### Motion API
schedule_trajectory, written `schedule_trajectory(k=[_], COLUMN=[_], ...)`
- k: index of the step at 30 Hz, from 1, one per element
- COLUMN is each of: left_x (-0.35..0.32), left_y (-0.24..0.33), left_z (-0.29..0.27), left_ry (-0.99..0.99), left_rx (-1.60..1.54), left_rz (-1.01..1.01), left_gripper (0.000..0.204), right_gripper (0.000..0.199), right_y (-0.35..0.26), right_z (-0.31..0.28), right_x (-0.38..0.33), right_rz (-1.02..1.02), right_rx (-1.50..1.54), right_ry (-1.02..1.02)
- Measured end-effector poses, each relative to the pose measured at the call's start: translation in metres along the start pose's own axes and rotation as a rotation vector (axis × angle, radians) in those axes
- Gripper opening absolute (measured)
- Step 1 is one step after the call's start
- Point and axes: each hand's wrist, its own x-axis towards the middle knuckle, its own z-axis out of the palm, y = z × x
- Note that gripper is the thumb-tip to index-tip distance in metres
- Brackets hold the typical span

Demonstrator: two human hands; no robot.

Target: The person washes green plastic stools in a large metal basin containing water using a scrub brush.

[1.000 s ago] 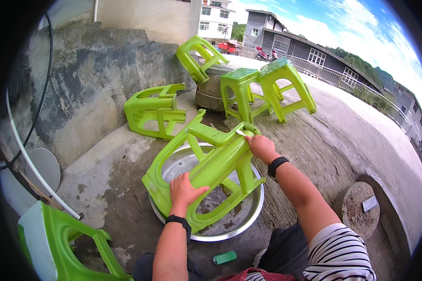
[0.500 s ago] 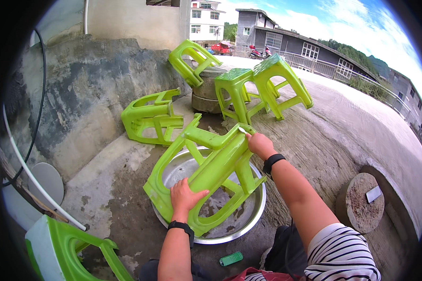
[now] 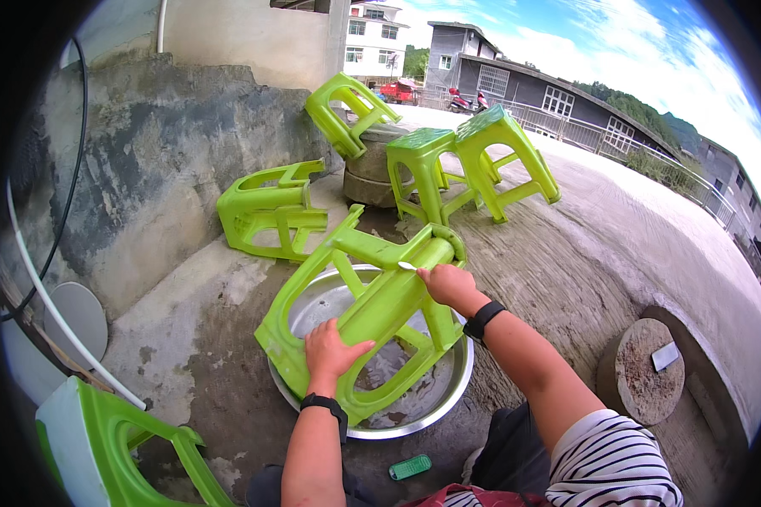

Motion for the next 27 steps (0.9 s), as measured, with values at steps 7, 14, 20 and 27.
schedule_trajectory(k=[7, 14, 20, 27], left_x=[-0.004, 0.0, 0.0, 0.0], left_y=[-0.003, -0.006, -0.006, -0.005], left_z=[0.007, 0.01, 0.009, 0.011], left_ry=[0.055, 0.049, 0.055, 0.075], left_rx=[-0.012, 0.011, 0.02, 0.012], left_rz=[0.01, 0.03, 0.017, 0.038], left_gripper=[0.083, 0.087, 0.085, 0.085], right_gripper=[0.063, 0.06, 0.063, 0.062], right_y=[0.028, 0.049, 0.046, 0.067], right_z=[0.026, 0.032, 0.005, -0.04], right_x=[-0.064, -0.056, -0.032, 0.014], right_rz=[-0.187, -0.08, 0.058, 0.182], right_rx=[-0.157, 0.06, -0.015, -0.084], right_ry=[-0.077, 0.058, -0.141, -0.198])
